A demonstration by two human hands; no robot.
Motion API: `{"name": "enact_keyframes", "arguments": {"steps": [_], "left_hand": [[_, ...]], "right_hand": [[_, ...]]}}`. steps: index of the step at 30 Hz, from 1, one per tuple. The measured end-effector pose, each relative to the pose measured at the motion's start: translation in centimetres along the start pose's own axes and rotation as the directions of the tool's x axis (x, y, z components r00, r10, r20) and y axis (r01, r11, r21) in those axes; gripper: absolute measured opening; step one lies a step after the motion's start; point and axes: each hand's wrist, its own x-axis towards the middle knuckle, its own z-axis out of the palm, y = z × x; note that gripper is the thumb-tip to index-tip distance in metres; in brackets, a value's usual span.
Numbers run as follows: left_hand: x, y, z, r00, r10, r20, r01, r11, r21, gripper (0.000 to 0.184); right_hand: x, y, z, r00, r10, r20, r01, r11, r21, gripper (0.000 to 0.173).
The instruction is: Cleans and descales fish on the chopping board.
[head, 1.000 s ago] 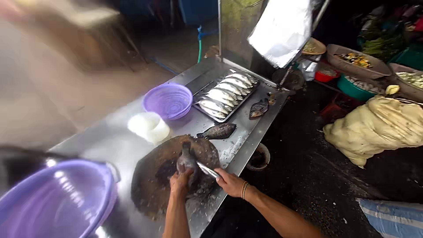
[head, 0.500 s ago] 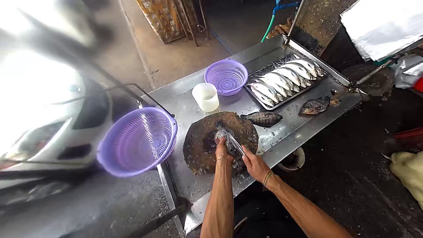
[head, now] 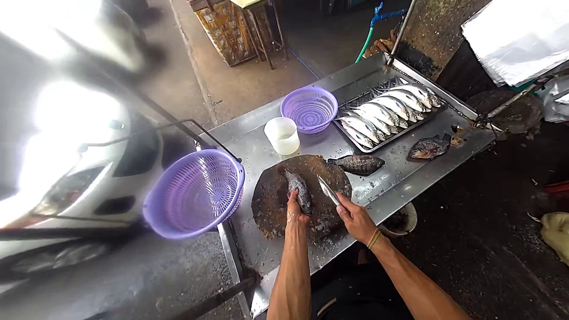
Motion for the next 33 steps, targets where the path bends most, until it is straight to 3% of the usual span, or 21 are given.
{"name": "enact_keyframes", "arguments": {"steps": [2, 4, 6, 7, 8, 9, 10, 11, 13, 15, 16, 18, 20, 22, 24, 26, 29, 31, 33], "left_hand": [[-0.3, -0.9, 0.2, 1.000, -0.024, 0.019, 0.025, 0.999, -0.048, 0.033], [0.4, -0.4, -0.5, 0.998, -0.049, 0.032, 0.051, 0.998, -0.040, 0.039], [0.9, 0.4, -1.5, 0.999, -0.018, 0.032, 0.013, 0.988, 0.155, 0.035], [0.8, 0.7, -2.4, 0.999, 0.048, 0.016, -0.051, 0.938, 0.343, 0.029], [0.9, 1.2, -3.1, 0.985, 0.174, 0.019, -0.154, 0.810, 0.565, 0.029], [0.7, 1.6, -3.8, 0.939, 0.335, 0.079, -0.269, 0.571, 0.776, 0.040], [0.2, 1.7, -4.7, 0.871, 0.446, 0.204, -0.346, 0.263, 0.901, 0.053], [-0.3, 1.4, -5.7, 0.800, 0.482, 0.358, -0.399, -0.019, 0.917, 0.061], [-0.9, 0.0, -7.6, 0.741, 0.373, 0.558, -0.404, -0.417, 0.814, 0.070], [-0.7, -1.4, -8.9, 0.713, 0.300, 0.633, -0.374, -0.601, 0.706, 0.075], [-0.3, -1.6, -8.9, 0.691, 0.303, 0.657, -0.361, -0.642, 0.677, 0.072], [0.3, -1.0, -8.0, 0.711, 0.306, 0.633, -0.306, -0.676, 0.670, 0.068], [0.8, 0.3, -6.7, 0.747, 0.369, 0.552, -0.240, -0.625, 0.743, 0.062], [0.7, 2.3, -5.6, 0.810, 0.450, 0.375, -0.152, -0.457, 0.876, 0.056], [0.5, 4.0, -4.9, 0.870, 0.464, 0.167, -0.100, -0.166, 0.981, 0.057], [0.1, 3.8, -5.4, 0.917, 0.396, 0.055, -0.130, 0.164, 0.978, 0.050], [-1.7, 1.3, -6.1, 0.979, 0.200, 0.034, -0.170, 0.718, 0.675, 0.017], [-3.4, 0.1, -5.7, 0.997, 0.051, 0.063, -0.074, 0.881, 0.468, 0.012], [-4.2, -0.6, -5.3, 0.995, -0.027, 0.093, -0.008, 0.933, 0.360, 0.024]], "right_hand": [[-0.5, 0.1, 2.8, 1.000, 0.023, 0.012, -0.023, 0.999, 0.037, 0.052], [-2.6, 1.0, 3.3, 0.984, 0.071, 0.161, -0.071, 0.997, -0.011, 0.052], [-4.2, 2.7, 1.4, 0.933, 0.123, 0.339, -0.108, 0.992, -0.064, 0.051], [-5.2, 3.7, 0.7, 0.927, 0.132, 0.351, -0.125, 0.991, -0.043, 0.051], [-5.9, 4.7, 0.2, 0.942, 0.135, 0.307, -0.138, 0.990, -0.010, 0.051], [-6.4, 5.7, -0.2, 0.964, 0.145, 0.221, -0.154, 0.988, 0.023, 0.052], [-7.1, 6.7, -0.5, 0.978, 0.172, 0.121, -0.181, 0.981, 0.067, 0.052], [-7.8, 7.7, -0.6, 0.977, 0.212, 0.030, -0.214, 0.967, 0.137, 0.053], [-9.0, 8.8, -0.8, 0.943, 0.325, -0.063, -0.293, 0.907, 0.304, 0.054], [-10.1, 9.4, -0.8, 0.911, 0.406, -0.074, -0.348, 0.852, 0.390, 0.055], [-10.5, 9.6, -0.6, 0.903, 0.423, -0.075, -0.361, 0.842, 0.401, 0.055], [-10.9, 10.1, 0.0, 0.903, 0.423, -0.076, -0.368, 0.853, 0.369, 0.055], [-10.8, 10.4, 0.4, 0.918, 0.387, -0.081, -0.353, 0.894, 0.274, 0.055], [-10.2, 10.0, 0.7, 0.939, 0.338, -0.069, -0.322, 0.930, 0.175, 0.054], [-9.1, 8.7, 0.9, 0.962, 0.267, -0.055, -0.260, 0.959, 0.116, 0.054], [-7.2, 6.7, 0.6, 0.981, 0.193, 0.023, -0.194, 0.980, 0.047, 0.053], [-2.0, 3.6, -0.2, 0.987, 0.110, 0.113, -0.114, 0.993, 0.027, 0.052], [1.1, 2.1, 0.7, 0.996, 0.088, 0.025, -0.090, 0.991, 0.103, 0.051], [1.1, 1.1, 2.2, 0.997, 0.056, 0.057, -0.061, 0.995, 0.084, 0.051]]}}
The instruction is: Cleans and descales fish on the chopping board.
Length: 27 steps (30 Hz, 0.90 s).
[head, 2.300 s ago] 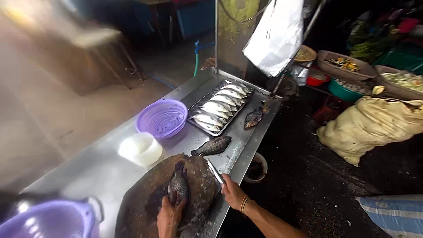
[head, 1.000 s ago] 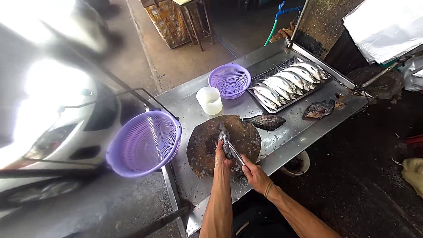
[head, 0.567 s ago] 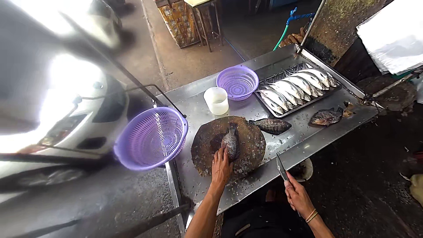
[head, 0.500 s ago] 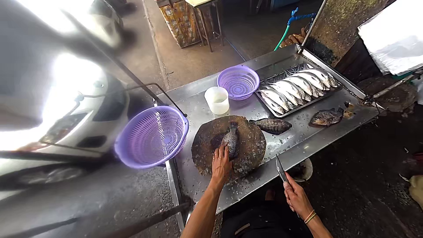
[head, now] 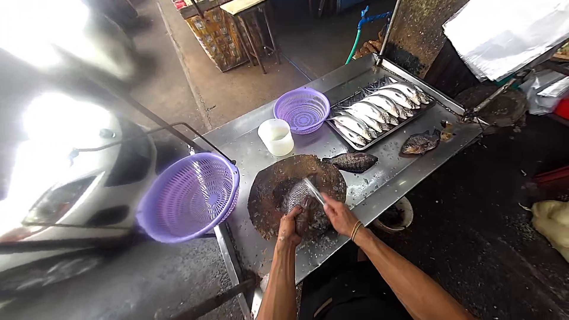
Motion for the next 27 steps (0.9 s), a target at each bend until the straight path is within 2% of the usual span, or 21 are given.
{"name": "enact_keyframes", "arguments": {"steps": [2, 4, 5, 8, 9, 12, 13, 16, 18, 20, 23, 25, 27], "left_hand": [[0.1, 0.5, -0.4, 0.999, -0.028, 0.040, 0.030, 0.998, -0.050, 0.032], [0.4, 0.7, -1.2, 0.996, -0.038, 0.084, 0.042, 0.998, -0.040, 0.035], [0.2, 0.5, -1.4, 0.994, -0.047, 0.101, 0.050, 0.999, -0.022, 0.036], [-0.1, 0.5, -0.5, 0.991, -0.061, 0.120, 0.061, 0.998, 0.005, 0.034], [-0.2, 0.6, -0.6, 0.992, -0.060, 0.114, 0.059, 0.998, 0.011, 0.033], [-0.6, 0.4, -1.4, 0.991, -0.066, 0.118, 0.066, 0.998, 0.003, 0.032], [-0.8, 0.2, -1.5, 0.990, -0.073, 0.118, 0.075, 0.997, -0.009, 0.034], [-0.6, 0.1, 0.3, 0.989, -0.066, 0.133, 0.075, 0.995, -0.063, 0.035], [-0.4, 0.7, 0.5, 0.993, -0.060, 0.100, 0.069, 0.994, -0.089, 0.033], [-0.2, 1.1, -0.1, 0.993, -0.063, 0.102, 0.071, 0.995, -0.068, 0.032], [-0.1, 0.8, 0.8, 0.987, -0.074, 0.140, 0.077, 0.997, -0.021, 0.030], [0.2, 0.7, 1.1, 0.992, -0.067, 0.102, 0.072, 0.996, -0.044, 0.029], [0.8, 0.9, 0.3, 0.997, -0.058, 0.044, 0.062, 0.993, -0.103, 0.029]], "right_hand": [[-2.2, -0.5, 0.5, 0.994, -0.028, 0.109, 0.036, 0.997, -0.074, 0.050], [-2.3, -0.2, -1.5, 0.976, -0.003, 0.216, 0.039, 0.986, -0.162, 0.049], [-1.8, 0.0, -2.1, 0.979, 0.006, 0.205, 0.025, 0.989, -0.147, 0.049], [-0.9, 0.3, -0.5, 1.000, 0.015, 0.020, -0.015, 1.000, 0.003, 0.051], [-1.7, 0.3, -0.2, 1.000, 0.013, 0.025, -0.014, 1.000, 0.015, 0.051], [-2.9, -0.1, -3.6, 0.979, -0.012, 0.201, 0.038, 0.991, -0.127, 0.049], [-2.6, -0.5, -4.2, 0.976, -0.011, 0.217, 0.045, 0.988, -0.151, 0.049], [-1.4, -1.0, -2.2, 0.996, 0.025, 0.090, -0.016, 0.995, -0.095, 0.051], [-3.0, -1.1, -1.6, 0.991, 0.033, 0.131, -0.017, 0.993, -0.120, 0.051], [-2.8, -1.1, -4.1, 0.976, 0.042, 0.215, 0.000, 0.981, -0.194, 0.050], [-0.5, -1.1, -4.2, 0.997, 0.012, 0.074, -0.002, 0.991, -0.133, 0.050], [-1.5, -1.3, -2.6, 0.992, 0.027, 0.125, -0.010, 0.991, -0.134, 0.051], [-2.7, -1.7, -4.1, 0.968, 0.075, 0.239, -0.020, 0.974, -0.227, 0.049]]}}
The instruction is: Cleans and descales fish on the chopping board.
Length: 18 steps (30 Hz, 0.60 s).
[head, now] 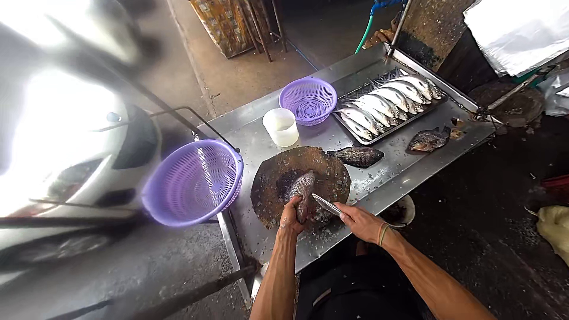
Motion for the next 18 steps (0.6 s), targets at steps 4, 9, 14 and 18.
{"name": "enact_keyframes", "arguments": {"steps": [4, 9, 14, 18], "left_hand": [[-0.1, -0.5, 1.1, 0.999, 0.021, -0.038, -0.026, 0.989, -0.144, 0.031], [0.4, -0.5, 1.7, 0.989, 0.034, -0.145, -0.068, 0.970, -0.234, 0.021], [0.2, -1.3, 3.0, 0.993, 0.031, -0.113, -0.061, 0.961, -0.271, 0.029], [0.4, -0.9, 2.0, 0.989, 0.038, -0.142, -0.075, 0.962, -0.262, 0.029]], "right_hand": [[1.5, -0.4, 1.1, 0.970, 0.013, -0.243, 0.032, 0.983, 0.179, 0.050], [-0.4, -1.4, 3.6, 0.999, -0.034, 0.006, 0.033, 0.999, 0.036, 0.051], [1.5, -1.4, 4.7, 0.987, -0.034, -0.155, 0.054, 0.990, 0.127, 0.051], [-0.1, -0.2, 2.0, 0.998, -0.055, -0.027, 0.056, 0.996, 0.069, 0.050]]}}
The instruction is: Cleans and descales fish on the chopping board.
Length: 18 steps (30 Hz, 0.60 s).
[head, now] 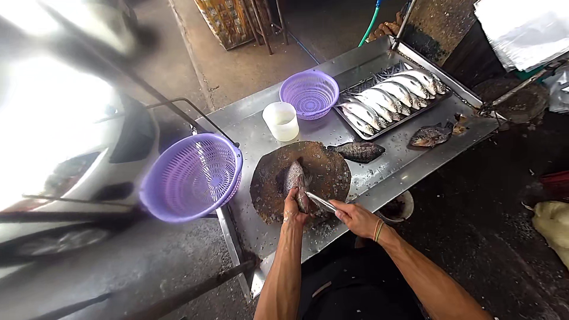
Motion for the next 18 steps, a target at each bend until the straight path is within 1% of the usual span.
{"name": "enact_keyframes", "arguments": {"steps": [1, 2, 3, 4, 5, 6, 7, 8, 9, 10, 11, 12, 14, 15, 16, 18], "left_hand": [[-0.1, -0.3, 0.3, 1.000, -0.006, 0.015, 0.006, 1.000, 0.004, 0.029], [-0.2, -0.6, 1.0, 1.000, -0.011, 0.029, 0.011, 1.000, 0.002, 0.029], [-0.2, -0.9, 1.5, 1.000, -0.004, 0.030, 0.003, 1.000, 0.013, 0.028], [-0.1, -1.0, 1.8, 1.000, 0.017, 0.008, -0.017, 0.999, 0.044, 0.028], [0.2, -0.8, 1.9, 0.999, 0.038, 0.004, -0.038, 0.994, 0.098, 0.024], [0.6, -0.5, 2.1, 0.998, 0.063, 0.016, -0.064, 0.984, 0.167, 0.022], [0.9, -0.4, 2.4, 0.997, 0.068, 0.037, -0.075, 0.969, 0.236, 0.021], [1.0, -0.6, 3.0, 0.996, 0.064, 0.063, -0.080, 0.949, 0.306, 0.020], [1.0, -1.0, 4.0, 0.994, 0.045, 0.102, -0.080, 0.929, 0.362, 0.018], [0.8, -1.8, 5.3, 0.989, 0.016, 0.149, -0.075, 0.913, 0.401, 0.017], [0.6, -2.8, 6.7, 0.979, -0.022, 0.204, -0.069, 0.900, 0.430, 0.016], [0.6, -3.9, 8.4, 0.964, -0.059, 0.259, -0.069, 0.886, 0.459, 0.016], [0.9, -6.4, 11.7, 0.932, -0.122, 0.341, -0.094, 0.827, 0.554, 0.015], [1.5, -7.4, 13.1, 0.925, -0.133, 0.356, -0.136, 0.758, 0.638, 0.021], [2.3, -8.3, 14.1, 0.926, -0.106, 0.363, -0.212, 0.650, 0.730, 0.030], [4.3, -9.4, 15.4, 0.919, 0.017, 0.394, -0.365, 0.410, 0.835, 0.039]], "right_hand": [[0.8, 0.3, 0.2, 0.996, -0.013, -0.089, 0.018, 0.998, 0.057, 0.050], [1.4, 0.5, 1.3, 0.985, -0.017, -0.172, 0.039, 0.991, 0.125, 0.050], [1.2, 0.8, 2.8, 0.982, -0.020, -0.190, 0.052, 0.985, 0.164, 0.051], [0.2, 1.1, 3.5, 0.987, -0.014, -0.161, 0.042, 0.984, 0.174, 0.051], [-1.1, 1.7, 3.1, 0.996, -0.004, -0.090, 0.017, 0.990, 0.143, 0.050], [-2.5, 2.7, 1.9, 1.000, 0.019, -0.002, -0.019, 0.996, 0.089, 0.049], [-4.0, 4.0, 0.7, 0.996, 0.068, 0.055, -0.072, 0.996, 0.059, 0.049], [-5.4, 5.7, 0.0, 0.991, 0.129, 0.028, -0.131, 0.988, 0.085, 0.049], [-6.6, 7.8, -0.6, 0.977, 0.208, -0.049, -0.198, 0.968, 0.153, 0.049], [-7.6, 9.9, -1.0, 0.942, 0.302, -0.147, -0.262, 0.935, 0.238, 0.050], [-8.6, 11.9, -1.2, 0.884, 0.402, -0.237, -0.315, 0.889, 0.331, 0.050], [-9.6, 13.8, -1.3, 0.814, 0.498, -0.298, -0.351, 0.831, 0.431, 0.051], [-11.7, 16.7, -1.2, 0.675, 0.662, -0.324, -0.381, 0.690, 0.615, 0.052], [-13.0, 18.1, -0.9, 0.614, 0.719, -0.327, -0.397, 0.639, 0.659, 0.053], [-14.4, 19.6, -0.4, 0.561, 0.758, -0.333, -0.425, 0.609, 0.669, 0.053], [-17.6, 22.4, 1.0, 0.479, 0.811, -0.336, -0.512, 0.569, 0.644, 0.052]]}}
